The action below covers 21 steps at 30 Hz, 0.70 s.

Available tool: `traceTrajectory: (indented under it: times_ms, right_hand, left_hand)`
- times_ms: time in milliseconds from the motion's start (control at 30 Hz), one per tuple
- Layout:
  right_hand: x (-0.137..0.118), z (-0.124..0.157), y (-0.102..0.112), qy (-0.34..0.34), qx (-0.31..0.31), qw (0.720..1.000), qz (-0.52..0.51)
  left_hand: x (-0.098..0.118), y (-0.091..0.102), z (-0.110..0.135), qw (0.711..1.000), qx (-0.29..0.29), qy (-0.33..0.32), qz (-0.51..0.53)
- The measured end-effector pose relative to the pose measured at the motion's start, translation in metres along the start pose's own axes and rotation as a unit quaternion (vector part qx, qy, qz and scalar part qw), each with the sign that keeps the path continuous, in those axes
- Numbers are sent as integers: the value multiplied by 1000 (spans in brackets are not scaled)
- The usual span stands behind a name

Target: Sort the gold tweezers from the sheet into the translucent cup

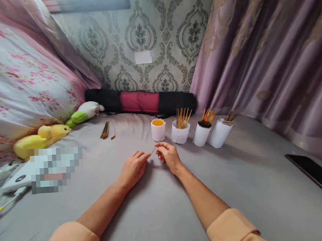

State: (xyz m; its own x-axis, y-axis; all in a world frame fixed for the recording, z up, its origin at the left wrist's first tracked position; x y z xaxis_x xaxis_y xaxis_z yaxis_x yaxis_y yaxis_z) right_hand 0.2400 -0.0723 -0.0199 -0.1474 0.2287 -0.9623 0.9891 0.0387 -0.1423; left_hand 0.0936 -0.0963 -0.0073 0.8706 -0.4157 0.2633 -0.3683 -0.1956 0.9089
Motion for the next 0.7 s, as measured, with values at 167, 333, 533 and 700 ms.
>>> traceTrajectory:
  times_ms: [167, 333, 533, 700]
  right_hand:
    - [2, -1, 1, -8, -1, 1000, -21]
    - [1, 0, 0, -10, 3, 1000, -21]
    - [-1, 0, -1, -14, 1, 1000, -20]
    - [-1, 0, -1, -12, 8, 1000, -17]
  left_hand:
    - [-1, -2, 0, 1000, 4, -2, -11]
    - [-2, -2, 1, 1000, 2, -3, -3]
    - [-2, -3, 0, 1000, 0, -6, -2]
    - [-3, -4, 0, 1000, 1, -3, 6]
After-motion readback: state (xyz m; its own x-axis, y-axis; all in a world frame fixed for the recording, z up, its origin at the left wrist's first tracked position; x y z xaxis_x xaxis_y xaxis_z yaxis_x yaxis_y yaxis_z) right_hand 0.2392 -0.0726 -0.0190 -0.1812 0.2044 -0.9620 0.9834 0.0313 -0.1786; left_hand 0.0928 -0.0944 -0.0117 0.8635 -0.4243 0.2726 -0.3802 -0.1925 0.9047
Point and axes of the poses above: each hand's wrist, its own z-axis away from the middle knuckle, its own y-axis out of the back of the hand, x = y × z, the point moved 3 cm from there along -z, towards the middle knuckle, and after that the axes turned 12 degrees about y, right-handed, at the moved point
